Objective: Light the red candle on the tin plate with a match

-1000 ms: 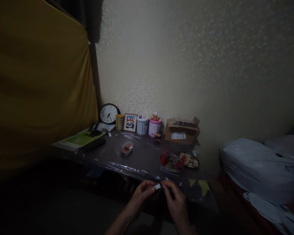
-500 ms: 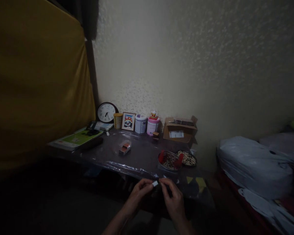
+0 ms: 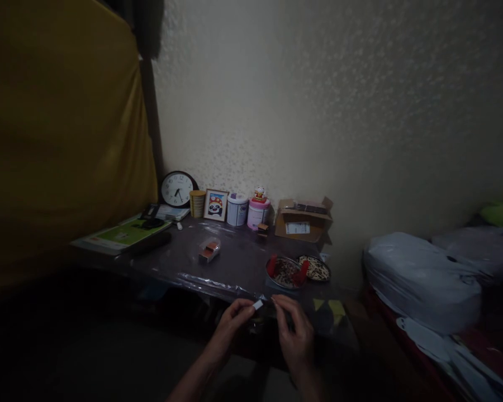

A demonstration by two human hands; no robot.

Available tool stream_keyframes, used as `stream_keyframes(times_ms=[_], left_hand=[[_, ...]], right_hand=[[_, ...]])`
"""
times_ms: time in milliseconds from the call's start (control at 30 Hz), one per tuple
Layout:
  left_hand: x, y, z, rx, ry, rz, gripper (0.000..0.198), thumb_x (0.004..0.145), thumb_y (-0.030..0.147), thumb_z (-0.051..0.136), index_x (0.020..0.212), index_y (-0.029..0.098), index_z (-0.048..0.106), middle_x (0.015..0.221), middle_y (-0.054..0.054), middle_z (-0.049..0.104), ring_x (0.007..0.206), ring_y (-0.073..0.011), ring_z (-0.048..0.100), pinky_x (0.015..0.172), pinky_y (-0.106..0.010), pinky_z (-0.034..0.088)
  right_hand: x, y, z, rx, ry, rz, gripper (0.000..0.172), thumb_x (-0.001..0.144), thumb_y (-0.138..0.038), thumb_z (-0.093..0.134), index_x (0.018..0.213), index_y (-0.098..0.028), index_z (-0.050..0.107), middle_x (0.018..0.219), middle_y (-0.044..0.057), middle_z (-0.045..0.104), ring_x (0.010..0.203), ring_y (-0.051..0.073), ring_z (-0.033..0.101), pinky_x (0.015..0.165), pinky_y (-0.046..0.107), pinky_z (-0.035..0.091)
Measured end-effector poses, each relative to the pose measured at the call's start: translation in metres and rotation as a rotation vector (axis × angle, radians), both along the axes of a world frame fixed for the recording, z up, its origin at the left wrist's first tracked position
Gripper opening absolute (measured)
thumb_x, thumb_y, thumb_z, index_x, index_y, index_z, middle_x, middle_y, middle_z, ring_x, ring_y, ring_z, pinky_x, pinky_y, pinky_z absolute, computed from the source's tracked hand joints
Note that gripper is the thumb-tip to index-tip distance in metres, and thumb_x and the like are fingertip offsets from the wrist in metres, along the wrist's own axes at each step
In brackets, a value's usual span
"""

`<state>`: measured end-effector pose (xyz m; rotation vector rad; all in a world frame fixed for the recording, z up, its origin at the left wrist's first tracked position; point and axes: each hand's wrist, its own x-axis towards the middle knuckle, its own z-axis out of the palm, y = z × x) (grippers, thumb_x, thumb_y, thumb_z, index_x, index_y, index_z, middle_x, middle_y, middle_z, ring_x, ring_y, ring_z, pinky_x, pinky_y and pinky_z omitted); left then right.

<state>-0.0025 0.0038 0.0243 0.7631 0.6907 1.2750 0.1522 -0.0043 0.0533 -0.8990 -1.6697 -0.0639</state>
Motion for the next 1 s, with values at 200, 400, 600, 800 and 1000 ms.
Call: stream_keyframes(times_ms=[200,400,600,800,1000], left_hand=[[0.0,0.001,-0.001,0.012,-0.025,0.0,0.022,0.066,0.033,0.073,0.079,0.017,0.064,0.068,0.001,0.064,0.062,-0.0118,0.056,0.061,-0.023,0.041],[-0.001,-0.001,0.004,0.051,-0.048,0.0,0.019,0.07,0.033,0.07,0.079,0.017,0.066,0.075,-0.002,0.067,0.069,-0.0143,0.058,0.065,-0.025,0.042],[-0.005,-0.004,0.01,0.011,-0.012,0.016,0.019,0.071,0.034,0.069,0.081,0.018,0.067,0.084,-0.004,0.068,0.08,-0.0151,0.058,0.073,-0.026,0.042],[-0.007,-0.006,0.016,-0.055,-0.018,0.061,0.022,0.067,0.037,0.072,0.081,0.02,0.067,0.081,-0.002,0.068,0.088,-0.0179,0.06,0.08,-0.029,0.041],[-0.007,-0.002,0.011,-0.084,-0.025,0.074,0.02,0.069,0.035,0.07,0.081,0.02,0.065,0.087,-0.004,0.071,0.088,-0.0176,0.061,0.081,-0.03,0.04]], right_hand=[[0.003,0.011,-0.015,-0.111,-0.046,-0.024,0.018,0.087,-0.019,0.047,0.088,-0.023,0.065,0.084,0.004,0.07,0.08,0.018,0.066,0.073,0.029,0.053],[0.015,0.022,-0.015,-0.189,0.249,-0.089,0.015,0.084,-0.029,0.053,0.08,-0.02,0.065,0.082,0.005,0.069,0.079,0.018,0.064,0.074,0.03,0.051],[0.027,0.026,-0.008,-0.203,0.377,-0.166,0.016,0.079,-0.034,0.058,0.074,-0.02,0.065,0.073,0.005,0.067,0.068,0.019,0.06,0.063,0.03,0.05],[0.032,0.025,0.003,-0.167,0.431,-0.201,0.025,0.077,-0.041,0.059,0.068,-0.02,0.066,0.066,0.006,0.068,0.062,0.02,0.061,0.058,0.032,0.051],[0.03,0.026,0.007,-0.199,0.515,-0.202,0.023,0.073,-0.041,0.063,0.07,-0.019,0.069,0.066,0.008,0.07,0.062,0.021,0.063,0.059,0.033,0.053]])
